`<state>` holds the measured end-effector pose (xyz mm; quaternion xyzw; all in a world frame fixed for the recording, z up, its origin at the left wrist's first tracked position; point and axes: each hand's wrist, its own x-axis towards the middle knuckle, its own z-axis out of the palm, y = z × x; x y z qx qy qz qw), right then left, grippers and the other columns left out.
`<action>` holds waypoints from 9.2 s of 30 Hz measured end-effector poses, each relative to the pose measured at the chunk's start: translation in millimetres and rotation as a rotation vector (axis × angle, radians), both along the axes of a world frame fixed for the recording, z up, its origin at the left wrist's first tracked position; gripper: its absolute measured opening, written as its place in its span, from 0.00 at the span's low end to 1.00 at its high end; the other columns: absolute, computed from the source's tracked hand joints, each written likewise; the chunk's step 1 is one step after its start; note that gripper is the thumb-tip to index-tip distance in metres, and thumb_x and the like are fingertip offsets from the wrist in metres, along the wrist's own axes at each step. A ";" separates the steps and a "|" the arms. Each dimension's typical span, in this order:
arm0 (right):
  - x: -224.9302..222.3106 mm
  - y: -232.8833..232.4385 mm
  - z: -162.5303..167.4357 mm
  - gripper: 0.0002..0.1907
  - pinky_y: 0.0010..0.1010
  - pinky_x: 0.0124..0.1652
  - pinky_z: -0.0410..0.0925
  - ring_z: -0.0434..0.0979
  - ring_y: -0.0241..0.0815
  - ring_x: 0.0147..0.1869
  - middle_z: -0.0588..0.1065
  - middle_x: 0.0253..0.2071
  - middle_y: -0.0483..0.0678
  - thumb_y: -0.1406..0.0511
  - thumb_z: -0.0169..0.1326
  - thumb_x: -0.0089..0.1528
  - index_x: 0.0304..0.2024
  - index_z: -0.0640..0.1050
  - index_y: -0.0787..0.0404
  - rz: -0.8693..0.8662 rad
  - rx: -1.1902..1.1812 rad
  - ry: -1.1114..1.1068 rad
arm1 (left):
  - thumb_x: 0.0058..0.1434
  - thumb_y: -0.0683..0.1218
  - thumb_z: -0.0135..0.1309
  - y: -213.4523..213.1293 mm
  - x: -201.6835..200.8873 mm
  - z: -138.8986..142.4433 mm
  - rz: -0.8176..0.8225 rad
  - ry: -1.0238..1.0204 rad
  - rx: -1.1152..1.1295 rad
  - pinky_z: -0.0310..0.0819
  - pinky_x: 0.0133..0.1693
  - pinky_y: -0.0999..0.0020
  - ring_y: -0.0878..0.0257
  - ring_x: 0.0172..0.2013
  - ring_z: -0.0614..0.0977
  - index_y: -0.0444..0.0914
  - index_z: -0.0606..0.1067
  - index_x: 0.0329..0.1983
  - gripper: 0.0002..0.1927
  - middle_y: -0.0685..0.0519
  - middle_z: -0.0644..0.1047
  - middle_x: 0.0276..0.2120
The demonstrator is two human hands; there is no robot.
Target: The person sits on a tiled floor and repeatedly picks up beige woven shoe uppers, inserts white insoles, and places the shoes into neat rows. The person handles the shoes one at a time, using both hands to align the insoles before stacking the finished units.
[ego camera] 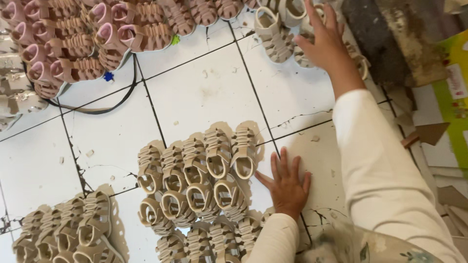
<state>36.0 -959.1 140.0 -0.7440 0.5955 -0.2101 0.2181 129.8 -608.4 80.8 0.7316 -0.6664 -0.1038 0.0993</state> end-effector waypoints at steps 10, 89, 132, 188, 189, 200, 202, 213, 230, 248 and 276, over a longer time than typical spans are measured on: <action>82.3 -22.0 -9.4 0.38 0.86 0.61 0.40 0.42 0.82 0.75 0.47 0.78 0.56 0.41 0.56 0.63 0.74 0.59 0.29 -0.074 -0.025 0.454 | 0.66 0.65 0.46 -1.5 4.5 -16.8 0.024 -0.008 -0.094 0.31 0.59 0.13 0.50 0.76 0.48 0.54 0.72 0.64 0.25 0.49 0.54 0.77; -74.1 986.3 105.4 0.22 0.35 0.51 0.75 0.77 0.46 0.58 0.73 0.59 0.54 0.75 0.55 0.58 0.56 0.77 0.60 0.198 0.133 -0.373 | 0.53 0.46 0.70 741.4 96.0 165.2 0.223 0.543 -0.688 0.68 0.57 0.48 0.40 0.58 0.71 0.37 0.53 0.75 0.51 0.38 0.66 0.66; -60.3 914.9 -34.1 0.08 0.41 0.46 0.72 0.79 0.54 0.46 0.79 0.42 0.54 0.71 0.62 0.55 0.38 0.83 0.64 0.032 -0.009 0.098 | 0.58 0.56 0.63 676.0 132.2 83.0 0.476 1.472 -0.197 0.72 0.48 0.61 0.52 0.52 0.77 0.31 0.63 0.70 0.42 0.40 0.74 0.58; 34.0 1001.5 126.5 0.14 0.65 0.71 0.43 0.32 0.68 0.82 0.45 0.80 0.55 0.74 0.51 0.61 0.49 0.76 0.73 0.440 -0.293 0.146 | 0.68 0.73 0.22 688.3 90.9 78.1 0.340 2.042 0.305 0.69 0.62 0.59 0.55 0.64 0.73 0.38 0.61 0.73 0.44 0.46 0.70 0.65; 33.8 1001.2 125.7 0.14 0.65 0.71 0.42 0.32 0.68 0.82 0.45 0.80 0.56 0.74 0.51 0.61 0.49 0.76 0.73 0.443 -0.297 0.130 | 0.68 0.73 0.22 688.1 91.0 78.5 0.341 2.043 0.306 0.69 0.62 0.59 0.55 0.64 0.73 0.38 0.61 0.73 0.44 0.46 0.70 0.65; 34.2 998.4 123.2 0.17 0.65 0.72 0.41 0.31 0.68 0.82 0.43 0.80 0.54 0.74 0.52 0.60 0.52 0.75 0.71 0.450 -0.273 0.091 | 0.68 0.73 0.21 686.3 92.0 79.8 0.341 2.006 0.337 0.68 0.63 0.57 0.54 0.66 0.71 0.38 0.60 0.73 0.45 0.44 0.69 0.66; 34.4 997.8 124.1 0.18 0.65 0.71 0.40 0.31 0.68 0.82 0.43 0.80 0.55 0.74 0.52 0.59 0.53 0.75 0.70 0.450 -0.255 0.080 | 0.67 0.73 0.21 686.5 91.9 79.9 0.340 2.003 0.333 0.68 0.63 0.57 0.54 0.66 0.71 0.38 0.59 0.74 0.46 0.44 0.69 0.67; 31.2 994.7 118.9 0.20 0.66 0.70 0.41 0.33 0.70 0.80 0.43 0.80 0.50 0.76 0.52 0.55 0.49 0.80 0.59 0.433 -0.195 0.132 | 0.70 0.75 0.20 688.2 94.0 73.8 0.291 2.095 0.311 0.79 0.48 0.55 0.51 0.46 0.82 0.34 0.67 0.65 0.47 0.41 0.77 0.49; 44.0 991.2 62.5 0.26 0.52 0.71 0.46 0.36 0.61 0.82 0.37 0.81 0.48 0.79 0.60 0.51 0.49 0.86 0.52 0.492 0.163 -0.316 | 0.68 0.77 0.22 700.7 112.7 71.3 0.275 2.179 0.307 0.81 0.32 0.61 0.53 0.31 0.84 0.36 0.68 0.62 0.46 0.43 0.80 0.41; 84.2 1038.8 93.1 0.36 0.35 0.54 0.70 0.72 0.47 0.59 0.61 0.68 0.58 0.77 0.49 0.61 0.72 0.58 0.60 0.584 0.104 -0.524 | 0.76 0.63 0.31 716.2 174.9 110.8 0.531 1.658 -0.178 0.64 0.52 0.65 0.58 0.50 0.72 0.31 0.71 0.65 0.35 0.46 0.76 0.52; 560.6 743.4 10.1 0.10 0.25 0.32 0.70 0.78 0.32 0.31 0.80 0.30 0.44 0.64 0.73 0.57 0.35 0.84 0.62 0.082 -0.220 -0.487 | 0.72 0.50 0.43 626.8 384.9 113.7 0.899 2.050 -0.803 0.70 0.45 0.71 0.67 0.49 0.73 0.39 0.55 0.74 0.29 0.53 0.62 0.68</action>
